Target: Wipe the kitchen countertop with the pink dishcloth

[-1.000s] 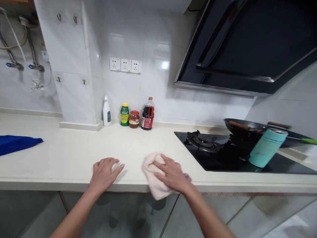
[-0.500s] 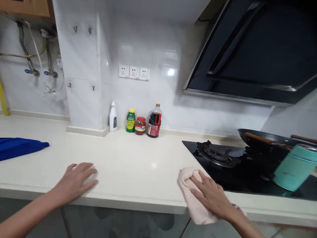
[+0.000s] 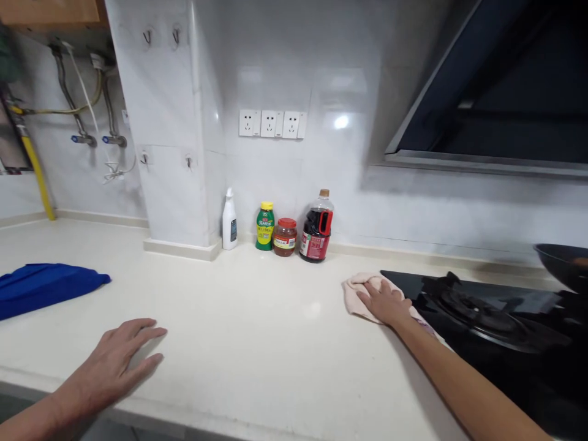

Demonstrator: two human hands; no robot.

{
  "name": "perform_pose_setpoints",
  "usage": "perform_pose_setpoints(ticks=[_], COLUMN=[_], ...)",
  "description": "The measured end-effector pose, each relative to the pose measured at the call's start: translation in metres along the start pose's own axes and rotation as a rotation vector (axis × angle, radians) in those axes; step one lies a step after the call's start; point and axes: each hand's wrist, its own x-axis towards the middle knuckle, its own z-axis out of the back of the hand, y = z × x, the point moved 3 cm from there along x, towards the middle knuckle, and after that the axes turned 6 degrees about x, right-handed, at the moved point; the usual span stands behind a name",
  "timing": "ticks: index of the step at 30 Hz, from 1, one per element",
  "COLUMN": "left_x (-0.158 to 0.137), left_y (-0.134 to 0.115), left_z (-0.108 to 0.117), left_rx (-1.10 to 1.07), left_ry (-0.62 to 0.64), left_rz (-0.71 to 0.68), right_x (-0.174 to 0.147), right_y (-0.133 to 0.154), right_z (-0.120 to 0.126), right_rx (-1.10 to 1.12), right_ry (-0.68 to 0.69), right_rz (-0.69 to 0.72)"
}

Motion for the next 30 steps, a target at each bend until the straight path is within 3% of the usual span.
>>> perform_pose_setpoints(ticks=[4,7,11,13,15,18,20,26,30], left_x=[-0.002,-0.002,-0.002,-0.001,0.000,0.002,0.003,0.005,0.007], left_y=[0.001,0.001,-0.001,-0.002,-0.003,-0.005,-0.006,-0.011,-0.012], left_z=[-0.002,-0.004,-0.002,0.001,0.003,0.006,0.008,0.014,0.014], left_rx=[-0.006,-0.009,-0.007,-0.010,-0.011,-0.009,-0.009,-0.014,-0.023], left_ry=[-0.021,-0.022,-0.007,-0.003,0.009,0.029,0.036,0.066,0.105], left_rz=[0.008,0.015,0.024,0.028,0.030,0.035,0.041,0.049,0.066], right_x=[0.020,0.012,-0.046,-0.091,-0.134,-0.169,-0.160,-0.068,-0.054], right_y=[0.063,0.129,0.219,0.247,0.256,0.236,0.204,0.052,-0.024], right_z=[-0.005,-0.008,-0.006,-0.002,0.003,0.011,0.013,0.014,0.018], right_rx=[0.031,0.070,0.139,0.177,0.235,0.322,0.318,0.091,-0.039], right_ry=[0.045,0.102,0.175,0.216,0.272,0.348,0.337,0.165,0.105], right_rz=[0.055,0.214,0.551,0.727,0.916,1.101,1.042,0.426,0.112])
